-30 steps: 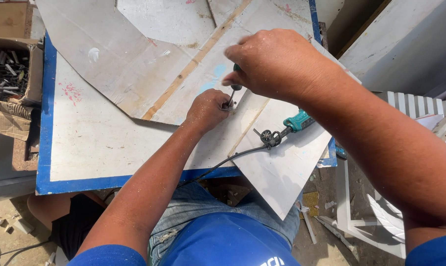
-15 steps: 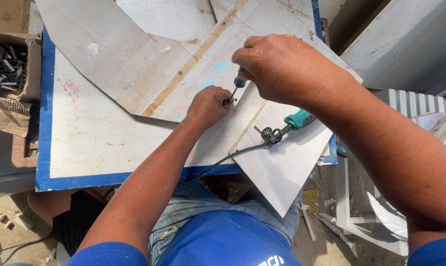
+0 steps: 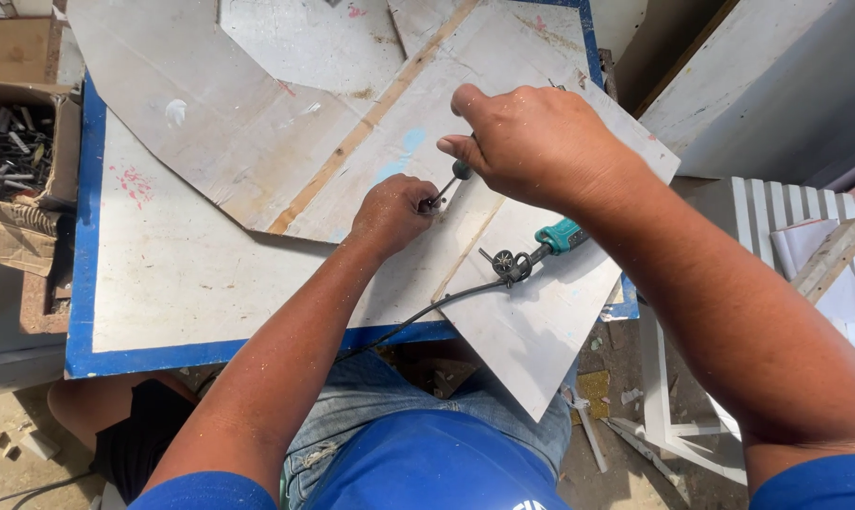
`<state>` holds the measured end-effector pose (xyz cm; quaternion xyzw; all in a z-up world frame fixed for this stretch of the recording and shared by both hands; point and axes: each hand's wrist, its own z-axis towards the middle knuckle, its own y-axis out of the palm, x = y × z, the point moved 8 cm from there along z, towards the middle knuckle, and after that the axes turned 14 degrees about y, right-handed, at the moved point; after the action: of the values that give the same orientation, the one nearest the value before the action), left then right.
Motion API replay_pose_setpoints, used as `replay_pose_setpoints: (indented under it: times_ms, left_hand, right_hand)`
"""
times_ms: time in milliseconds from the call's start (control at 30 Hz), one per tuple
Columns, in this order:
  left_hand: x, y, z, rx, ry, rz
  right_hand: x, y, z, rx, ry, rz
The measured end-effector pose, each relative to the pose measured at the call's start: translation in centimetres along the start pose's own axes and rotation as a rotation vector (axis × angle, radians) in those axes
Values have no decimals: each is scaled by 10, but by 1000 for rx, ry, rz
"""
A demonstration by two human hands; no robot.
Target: The person aligns a small wooden strip between two white wooden panels on a workbench. They use a corded drill to drive a screw into the joint, then switch to a manual screwdriver to tighten the screw further.
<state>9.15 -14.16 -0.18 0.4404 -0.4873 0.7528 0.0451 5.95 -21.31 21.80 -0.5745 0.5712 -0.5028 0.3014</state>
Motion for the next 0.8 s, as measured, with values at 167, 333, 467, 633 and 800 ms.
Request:
replay_pose_setpoints:
  times_ms: [167,333,467,633,800]
  left_hand:
    - [-5,3,5,43,59,32]
    - [-8,2,4,43,46,27]
    - [-3,2,-1,46,17,-45]
    - [0,-4,-1,158,25,-144]
    - [77,-51,-2,565,251,-338]
  right_hand:
    - [-4,-8,-9,-175,-78,227]
    - [3,-16,2,32,23,111]
    - [-3,-6,-3,-65,-140,180]
    - [0,13,13,232,-60,-104]
    - [6,11,18,123,114,-171]
